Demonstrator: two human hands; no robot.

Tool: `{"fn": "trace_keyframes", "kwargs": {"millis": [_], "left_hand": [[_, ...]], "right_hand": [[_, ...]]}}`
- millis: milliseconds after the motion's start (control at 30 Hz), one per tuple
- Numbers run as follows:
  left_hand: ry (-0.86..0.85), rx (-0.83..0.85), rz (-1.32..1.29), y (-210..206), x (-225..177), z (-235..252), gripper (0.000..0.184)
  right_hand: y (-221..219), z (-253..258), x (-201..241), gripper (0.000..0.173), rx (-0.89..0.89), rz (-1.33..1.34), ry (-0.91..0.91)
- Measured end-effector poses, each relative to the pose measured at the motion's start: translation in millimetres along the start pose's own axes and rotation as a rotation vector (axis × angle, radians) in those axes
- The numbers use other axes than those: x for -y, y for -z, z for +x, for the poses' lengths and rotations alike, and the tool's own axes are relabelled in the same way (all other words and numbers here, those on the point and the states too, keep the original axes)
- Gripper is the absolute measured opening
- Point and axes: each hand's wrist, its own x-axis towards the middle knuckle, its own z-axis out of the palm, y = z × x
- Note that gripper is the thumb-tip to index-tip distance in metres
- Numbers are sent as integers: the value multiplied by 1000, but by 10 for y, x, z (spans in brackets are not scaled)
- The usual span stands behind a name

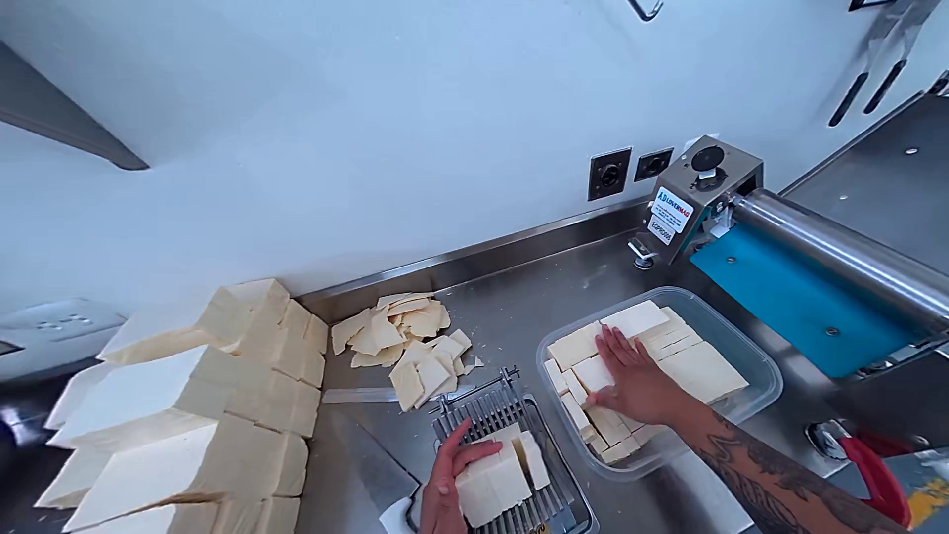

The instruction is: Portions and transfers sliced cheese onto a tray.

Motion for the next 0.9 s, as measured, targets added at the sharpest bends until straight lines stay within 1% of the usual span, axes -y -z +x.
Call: {"fn": "trace_keyframes", "kwargs": {"millis": [33, 100, 167, 200, 233, 267, 300, 333, 367, 400, 433, 467, 500, 533, 600, 633, 667, 700, 767, 833, 900], "left_hand": [[1, -8, 7, -7, -11, 1, 97], [10, -30, -2, -19, -20, -15, 96], [23, -47, -28, -33, -9, -29, 94], [24, -63, -32, -34, -8, -35, 94], [20, -90, -20, -22, -2, -37, 94], [18, -127, -2, -4, 3, -44, 94], [15, -184, 18, 15, 12, -70, 91], [16, -266, 43, 28, 15, -114, 83], [31, -370, 76, 32, -7, -164, 67], [75, -480, 112, 21, -62, -203, 49], [142, -540, 133, 10, -130, -246, 34], [210, -536, 141, 3, -195, -307, 25], [266, -484, 134, -2, -251, -378, 22], [294, -419, 124, -9, -296, -437, 23], [258, -325, 116, -12, -302, -495, 27], [234, -307, 116, -1, -289, -508, 29], [226, -293, 113, 21, -284, -517, 31], [225, -281, 104, 47, -280, -514, 32], [229, -253, 69, 86, -273, -494, 32], [240, -227, 25, 96, -260, -515, 30], [240, -203, 10, 128, -241, -533, 30]], "right_hand": [[35, 26, 39, 118, 73, -77, -16], [106, 53, 78, 116, 155, -118, -29], [197, 39, 87, 106, 143, -55, -48], [243, -5, 143, 99, 56, -3, -46], [267, -71, 255, 95, -92, 43, -21], [272, -163, 433, 90, -252, 100, 7], [258, -295, 665, 83, -361, 176, 20], [226, -467, 926, 75, -382, 275, 10], [158, -635, 1176, 69, -336, 372, 2], [80, -766, 1392, 65, -246, 429, 2], [7, -846, 1558, 66, -147, 448, -3], [-55, -880, 1673, 71, -66, 447, -20], [-94, -879, 1751, 77, -16, 429, -49], [-112, -859, 1812, 82, -5, 401, -78], [-122, -816, 1914, 91, -54, 312, -110], [-144, -806, 1940, 93, -99, 268, -110], [-184, -800, 1939, 93, -138, 238, -115], [-194, -791, 1928, 94, -121, 246, -151], [-153, -756, 1907, 93, 16, 373, -265], [-172, -747, 1886, 88, 69, 507, -320], [-161, -743, 1824, 77, 92, 590, -319]]}}
